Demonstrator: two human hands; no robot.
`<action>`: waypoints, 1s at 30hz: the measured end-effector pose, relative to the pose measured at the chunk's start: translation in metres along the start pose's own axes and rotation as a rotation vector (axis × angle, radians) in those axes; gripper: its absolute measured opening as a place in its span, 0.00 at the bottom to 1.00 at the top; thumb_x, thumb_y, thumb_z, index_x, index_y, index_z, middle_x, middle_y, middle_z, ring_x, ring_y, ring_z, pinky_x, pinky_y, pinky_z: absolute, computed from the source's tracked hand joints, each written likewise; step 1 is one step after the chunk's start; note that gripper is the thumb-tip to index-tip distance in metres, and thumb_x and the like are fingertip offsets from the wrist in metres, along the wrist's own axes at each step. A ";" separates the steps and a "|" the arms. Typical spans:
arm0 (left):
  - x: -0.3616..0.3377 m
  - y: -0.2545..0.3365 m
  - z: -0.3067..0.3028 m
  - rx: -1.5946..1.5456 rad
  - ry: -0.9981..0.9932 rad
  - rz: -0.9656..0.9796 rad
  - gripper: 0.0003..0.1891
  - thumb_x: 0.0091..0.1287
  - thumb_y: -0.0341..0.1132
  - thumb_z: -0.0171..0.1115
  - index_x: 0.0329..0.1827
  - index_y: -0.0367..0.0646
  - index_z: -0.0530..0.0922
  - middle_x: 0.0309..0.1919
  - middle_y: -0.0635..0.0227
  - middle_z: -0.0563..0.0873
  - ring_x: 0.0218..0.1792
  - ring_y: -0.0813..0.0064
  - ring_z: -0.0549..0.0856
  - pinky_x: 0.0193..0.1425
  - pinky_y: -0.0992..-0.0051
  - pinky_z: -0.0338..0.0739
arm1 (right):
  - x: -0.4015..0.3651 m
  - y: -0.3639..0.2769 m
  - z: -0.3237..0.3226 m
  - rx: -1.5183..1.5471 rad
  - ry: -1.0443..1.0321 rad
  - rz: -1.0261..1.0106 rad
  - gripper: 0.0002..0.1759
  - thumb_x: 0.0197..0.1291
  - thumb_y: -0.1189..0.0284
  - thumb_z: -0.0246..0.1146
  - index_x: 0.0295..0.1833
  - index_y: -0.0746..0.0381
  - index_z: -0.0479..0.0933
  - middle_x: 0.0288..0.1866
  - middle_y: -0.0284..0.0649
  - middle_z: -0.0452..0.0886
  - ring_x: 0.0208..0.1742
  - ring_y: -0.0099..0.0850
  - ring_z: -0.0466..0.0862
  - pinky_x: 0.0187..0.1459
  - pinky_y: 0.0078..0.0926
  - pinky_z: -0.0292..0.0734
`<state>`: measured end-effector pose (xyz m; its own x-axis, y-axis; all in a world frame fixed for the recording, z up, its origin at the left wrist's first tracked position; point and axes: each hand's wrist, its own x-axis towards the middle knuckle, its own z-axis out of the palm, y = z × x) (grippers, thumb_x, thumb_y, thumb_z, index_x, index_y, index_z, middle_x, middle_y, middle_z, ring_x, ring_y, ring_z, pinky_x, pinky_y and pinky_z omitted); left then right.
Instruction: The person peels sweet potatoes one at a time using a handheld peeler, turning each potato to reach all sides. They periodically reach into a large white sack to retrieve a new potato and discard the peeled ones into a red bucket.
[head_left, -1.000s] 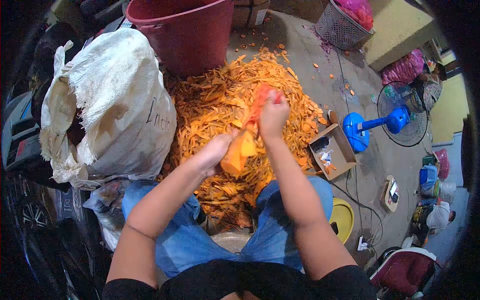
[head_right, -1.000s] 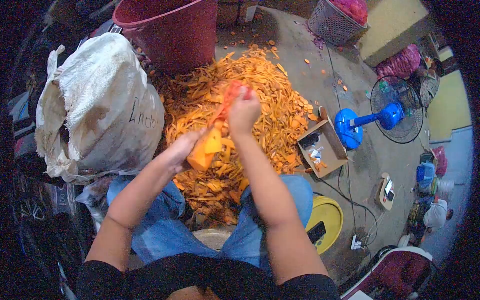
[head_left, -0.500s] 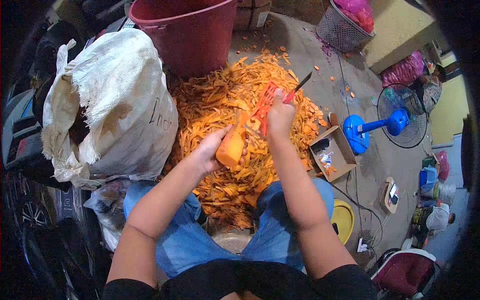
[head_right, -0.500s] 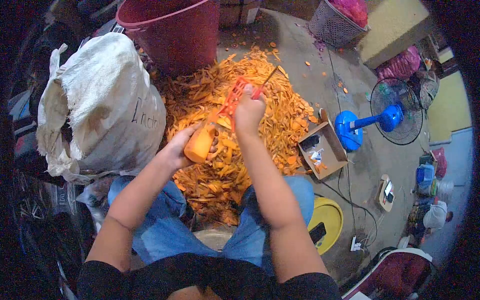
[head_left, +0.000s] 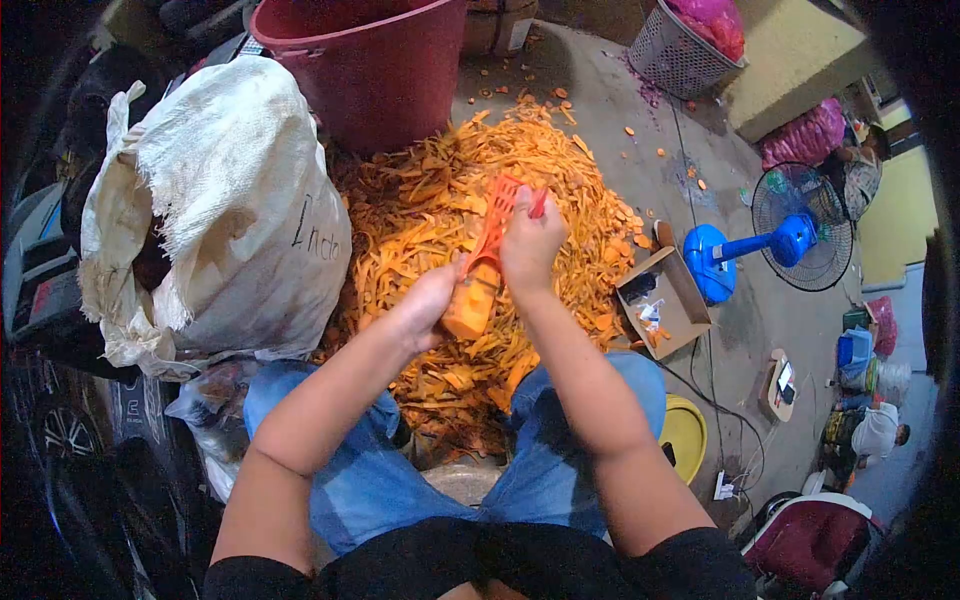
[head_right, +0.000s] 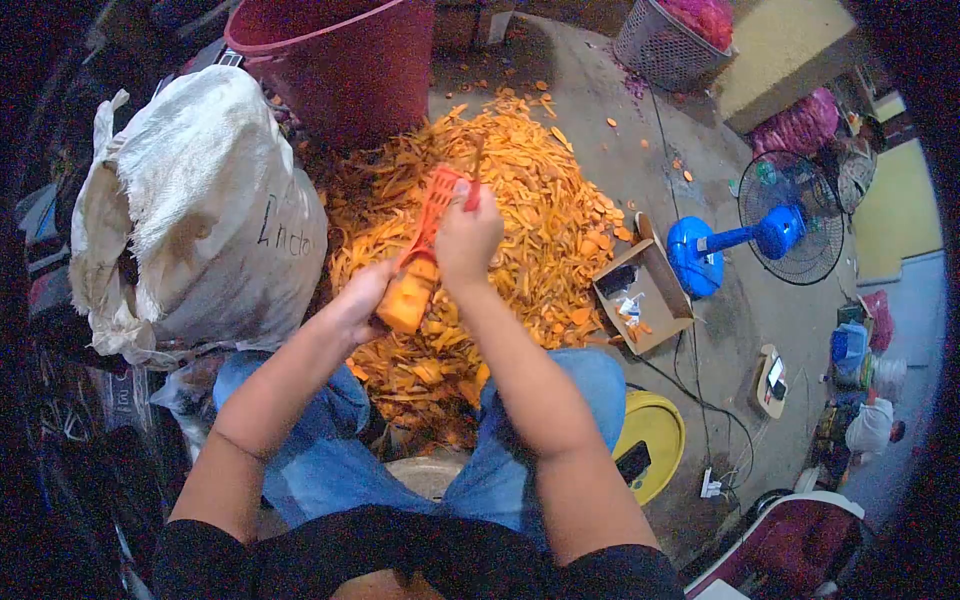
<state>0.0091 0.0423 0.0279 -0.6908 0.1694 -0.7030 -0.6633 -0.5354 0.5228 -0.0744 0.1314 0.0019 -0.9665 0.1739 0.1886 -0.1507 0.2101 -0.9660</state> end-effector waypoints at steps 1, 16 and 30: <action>0.000 -0.004 0.000 0.001 0.001 -0.001 0.17 0.64 0.45 0.36 0.41 0.43 0.69 0.29 0.67 0.78 0.29 0.75 0.78 0.32 0.75 0.74 | 0.009 0.010 0.000 -0.028 0.062 -0.002 0.15 0.56 0.65 0.49 0.24 0.65 0.67 0.15 0.39 0.68 0.17 0.28 0.66 0.22 0.28 0.62; 0.011 0.002 -0.026 -0.117 -0.201 0.022 0.20 0.64 0.46 0.35 0.44 0.39 0.68 0.31 0.65 0.77 0.29 0.73 0.78 0.30 0.72 0.75 | 0.038 0.007 -0.010 0.114 0.150 0.171 0.17 0.56 0.64 0.50 0.23 0.67 0.65 0.16 0.37 0.66 0.19 0.26 0.64 0.24 0.27 0.61; 0.012 0.007 -0.019 -0.073 -0.105 0.051 0.20 0.61 0.48 0.39 0.46 0.41 0.65 0.30 0.61 0.76 0.28 0.69 0.78 0.25 0.69 0.76 | 0.029 -0.035 -0.034 0.250 0.053 0.102 0.16 0.57 0.66 0.49 0.21 0.63 0.65 0.14 0.29 0.63 0.17 0.19 0.61 0.20 0.21 0.58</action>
<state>0.0020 0.0248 0.0143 -0.7522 0.2242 -0.6196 -0.6064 -0.6035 0.5178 -0.0903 0.1616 0.0468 -0.9682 0.2332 0.0907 -0.1059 -0.0535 -0.9929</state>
